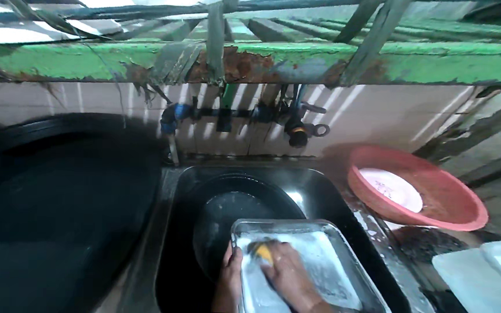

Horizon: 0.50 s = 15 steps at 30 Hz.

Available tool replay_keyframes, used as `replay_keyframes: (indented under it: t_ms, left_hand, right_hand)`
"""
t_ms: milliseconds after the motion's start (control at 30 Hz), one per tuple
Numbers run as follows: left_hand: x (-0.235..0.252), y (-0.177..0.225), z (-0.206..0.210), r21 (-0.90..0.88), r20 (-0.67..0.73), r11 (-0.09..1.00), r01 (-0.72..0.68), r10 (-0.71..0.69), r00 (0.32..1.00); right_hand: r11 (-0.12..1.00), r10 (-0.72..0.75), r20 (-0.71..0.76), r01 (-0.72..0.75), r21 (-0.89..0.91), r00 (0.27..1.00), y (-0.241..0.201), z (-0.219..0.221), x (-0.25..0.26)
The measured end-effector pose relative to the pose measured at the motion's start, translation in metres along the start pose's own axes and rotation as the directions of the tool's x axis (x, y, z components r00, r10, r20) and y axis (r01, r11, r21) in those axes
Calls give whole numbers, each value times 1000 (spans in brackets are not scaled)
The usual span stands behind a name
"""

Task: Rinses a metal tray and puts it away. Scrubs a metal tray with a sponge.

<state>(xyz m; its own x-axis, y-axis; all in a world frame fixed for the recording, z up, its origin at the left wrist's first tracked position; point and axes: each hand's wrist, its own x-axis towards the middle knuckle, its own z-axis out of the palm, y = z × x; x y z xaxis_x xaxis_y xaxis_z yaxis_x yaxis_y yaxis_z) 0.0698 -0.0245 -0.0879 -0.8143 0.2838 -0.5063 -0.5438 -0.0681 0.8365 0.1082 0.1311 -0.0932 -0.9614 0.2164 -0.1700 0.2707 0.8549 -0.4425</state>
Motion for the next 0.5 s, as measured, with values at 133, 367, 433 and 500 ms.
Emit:
replay_keyframes:
  t_ms: [133, 367, 433, 500]
  left_hand:
    - [0, -2, -1, -14, 27, 1000, 15, -15, 1000]
    - [3, 1, -7, -347, 37, 933, 95, -88, 995]
    - [6, -1, -14, -356, 193, 928, 106, -38, 980]
    - [7, -4, -14, -314, 186, 946, 81, -22, 982]
  right_hand:
    - [810, 263, -123, -149, 567, 957, -11, 1, 26]
    - [704, 23, 26, -35, 709, 999, -52, 17, -19]
    - [788, -218, 90, 121, 604, 972, -35, 5, -41]
    - [810, -376, 210, 210, 548, 903, -22, -7, -50]
